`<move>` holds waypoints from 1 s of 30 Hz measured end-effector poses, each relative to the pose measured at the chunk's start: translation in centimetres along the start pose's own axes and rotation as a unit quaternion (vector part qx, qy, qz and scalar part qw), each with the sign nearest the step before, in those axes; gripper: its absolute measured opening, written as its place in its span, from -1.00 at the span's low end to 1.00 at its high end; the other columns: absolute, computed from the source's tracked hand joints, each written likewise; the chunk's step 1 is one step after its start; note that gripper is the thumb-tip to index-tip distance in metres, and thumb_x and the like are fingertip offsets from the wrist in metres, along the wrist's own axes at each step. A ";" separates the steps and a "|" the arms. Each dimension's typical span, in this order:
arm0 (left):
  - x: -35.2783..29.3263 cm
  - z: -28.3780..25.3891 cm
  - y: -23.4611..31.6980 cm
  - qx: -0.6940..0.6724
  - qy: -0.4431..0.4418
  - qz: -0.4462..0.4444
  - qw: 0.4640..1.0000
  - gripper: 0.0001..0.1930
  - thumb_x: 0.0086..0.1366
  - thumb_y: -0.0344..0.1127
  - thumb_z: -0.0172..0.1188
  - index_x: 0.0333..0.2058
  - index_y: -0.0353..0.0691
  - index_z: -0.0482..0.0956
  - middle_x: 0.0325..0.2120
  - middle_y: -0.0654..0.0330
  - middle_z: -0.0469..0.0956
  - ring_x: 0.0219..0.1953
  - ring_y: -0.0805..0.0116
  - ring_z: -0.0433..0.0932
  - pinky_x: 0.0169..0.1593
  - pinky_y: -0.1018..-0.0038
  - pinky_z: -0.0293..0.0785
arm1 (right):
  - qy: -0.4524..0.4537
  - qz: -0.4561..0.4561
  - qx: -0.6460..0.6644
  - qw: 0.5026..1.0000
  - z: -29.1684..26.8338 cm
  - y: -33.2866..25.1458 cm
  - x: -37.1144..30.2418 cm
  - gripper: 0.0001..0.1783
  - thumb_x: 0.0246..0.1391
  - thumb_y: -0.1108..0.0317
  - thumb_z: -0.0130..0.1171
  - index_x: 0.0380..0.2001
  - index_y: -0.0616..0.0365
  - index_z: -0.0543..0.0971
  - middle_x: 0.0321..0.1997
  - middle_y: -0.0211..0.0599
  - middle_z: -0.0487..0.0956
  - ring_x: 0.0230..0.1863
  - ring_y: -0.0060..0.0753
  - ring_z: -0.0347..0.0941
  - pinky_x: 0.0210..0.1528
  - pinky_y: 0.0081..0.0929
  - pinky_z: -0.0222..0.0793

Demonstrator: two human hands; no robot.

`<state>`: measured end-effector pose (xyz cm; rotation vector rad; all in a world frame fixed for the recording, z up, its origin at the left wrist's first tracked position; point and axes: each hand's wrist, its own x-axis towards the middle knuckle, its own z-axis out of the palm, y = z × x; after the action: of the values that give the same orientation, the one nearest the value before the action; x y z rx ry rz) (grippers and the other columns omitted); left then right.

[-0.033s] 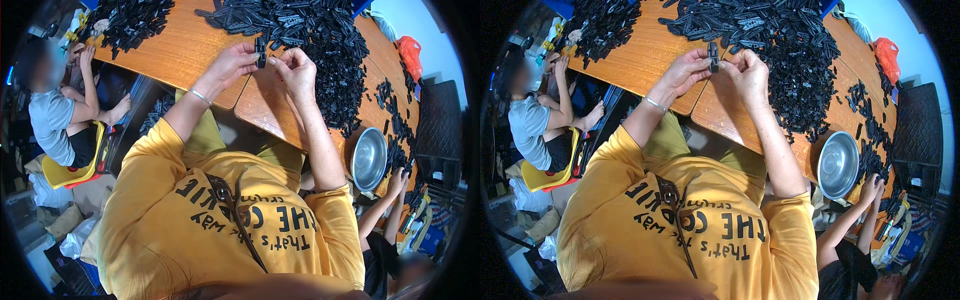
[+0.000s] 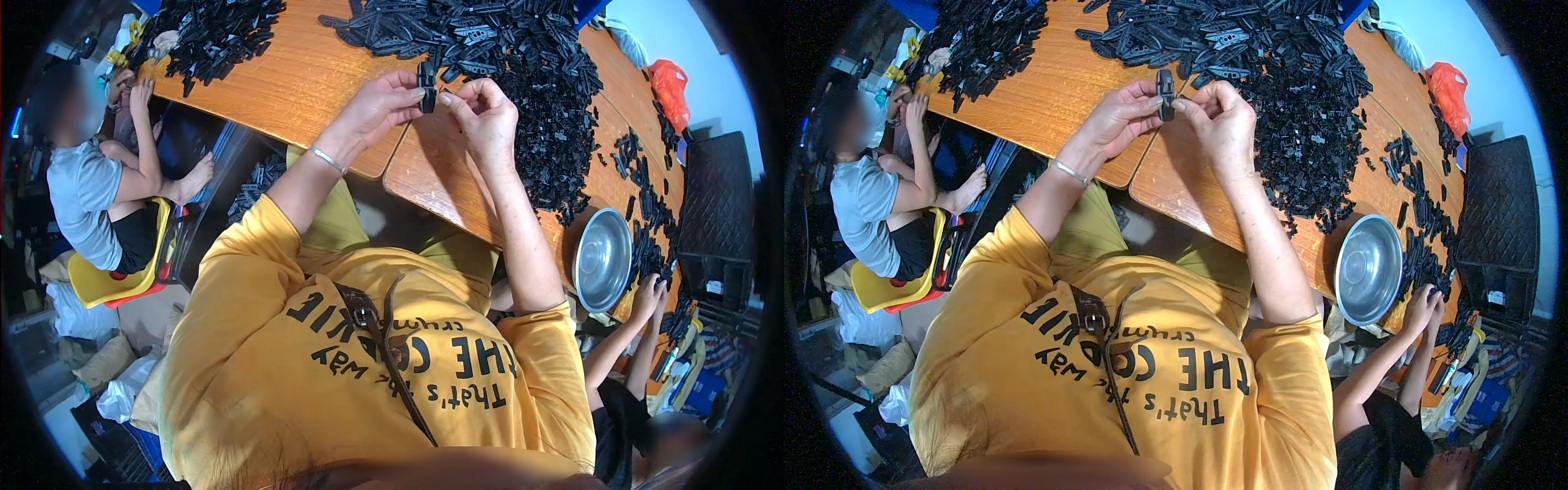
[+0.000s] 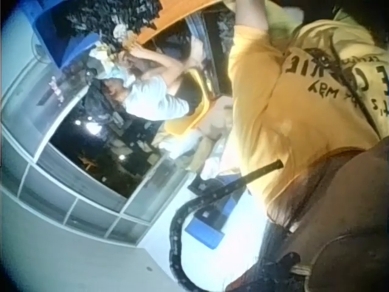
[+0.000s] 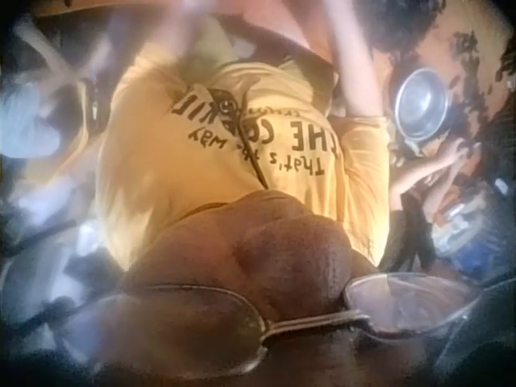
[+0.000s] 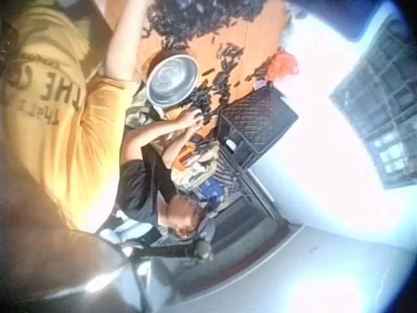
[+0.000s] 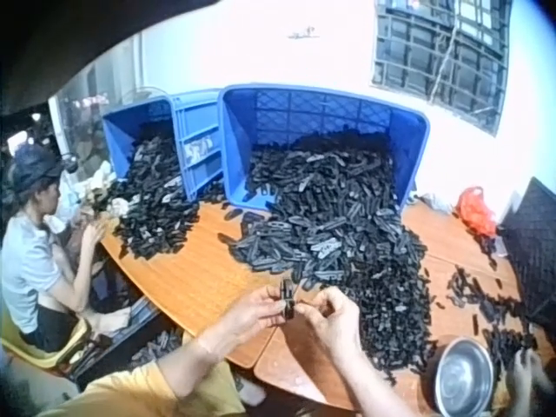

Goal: The person assembles or inspects small black plastic components by hand at a workshop table.

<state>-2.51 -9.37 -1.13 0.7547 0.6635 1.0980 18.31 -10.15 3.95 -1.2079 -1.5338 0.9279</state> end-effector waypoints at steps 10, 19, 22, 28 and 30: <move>-1.8 2.8 1.6 -0.035 -0.068 0.024 0.997 -0.76 0.44 -0.42 0.28 0.04 -0.22 0.56 -0.08 0.22 0.65 -0.05 0.44 0.66 0.02 0.52 0.64 | 0.043 -0.139 -0.048 0.988 0.1 -1.2 -1.1 -0.73 -0.05 0.52 0.59 -0.43 0.20 0.59 -0.46 -0.44 0.52 -0.52 -0.69 0.45 -0.48 -0.65 0.41; -1.6 2.7 1.4 -0.024 -0.065 0.045 0.997 -0.64 0.43 -0.46 0.27 0.17 -0.21 0.51 0.03 0.18 0.65 0.03 0.41 0.65 0.08 0.48 0.64 | 0.034 -0.203 -0.083 0.975 0.3 -2.4 -1.9 -0.78 0.00 0.59 0.50 -0.39 0.24 0.59 -0.38 -0.29 0.57 -0.48 -0.50 0.56 -0.43 -0.56 0.51; -1.4 2.2 1.3 -0.020 -0.073 0.042 0.996 -0.60 0.43 -0.47 0.28 0.20 -0.20 0.49 0.04 0.19 0.64 0.04 0.41 0.65 0.11 0.48 0.63 | 0.026 -0.230 -0.088 0.969 0.2 -2.3 -1.8 -0.81 0.02 0.62 0.46 -0.36 0.24 0.59 -0.35 -0.26 0.59 -0.44 -0.45 0.59 -0.40 -0.53 0.54; -1.5 2.7 1.2 -0.027 -0.068 0.037 0.997 -0.56 0.41 -0.50 0.28 0.22 -0.18 0.47 0.04 0.23 0.63 0.03 0.44 0.65 0.09 0.49 0.62 | 0.036 -0.251 -0.081 0.964 0.2 -2.2 -1.9 -0.81 0.04 0.65 0.41 -0.33 0.23 0.60 -0.32 -0.26 0.59 -0.42 -0.43 0.59 -0.39 -0.54 0.53; -1.6 3.0 1.2 -0.033 -0.075 0.041 0.996 -0.56 0.40 -0.50 0.29 0.22 -0.18 0.47 0.03 0.24 0.63 0.02 0.45 0.64 0.09 0.51 0.62 | 0.048 -0.257 -0.072 0.962 0.4 -2.2 -1.8 -0.81 0.04 0.65 0.41 -0.32 0.23 0.60 -0.31 -0.26 0.59 -0.42 -0.43 0.59 -0.40 -0.55 0.52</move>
<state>-1.30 -11.13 1.71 0.8053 0.4701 1.1199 17.44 -12.42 5.52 -0.8668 -1.7406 0.4139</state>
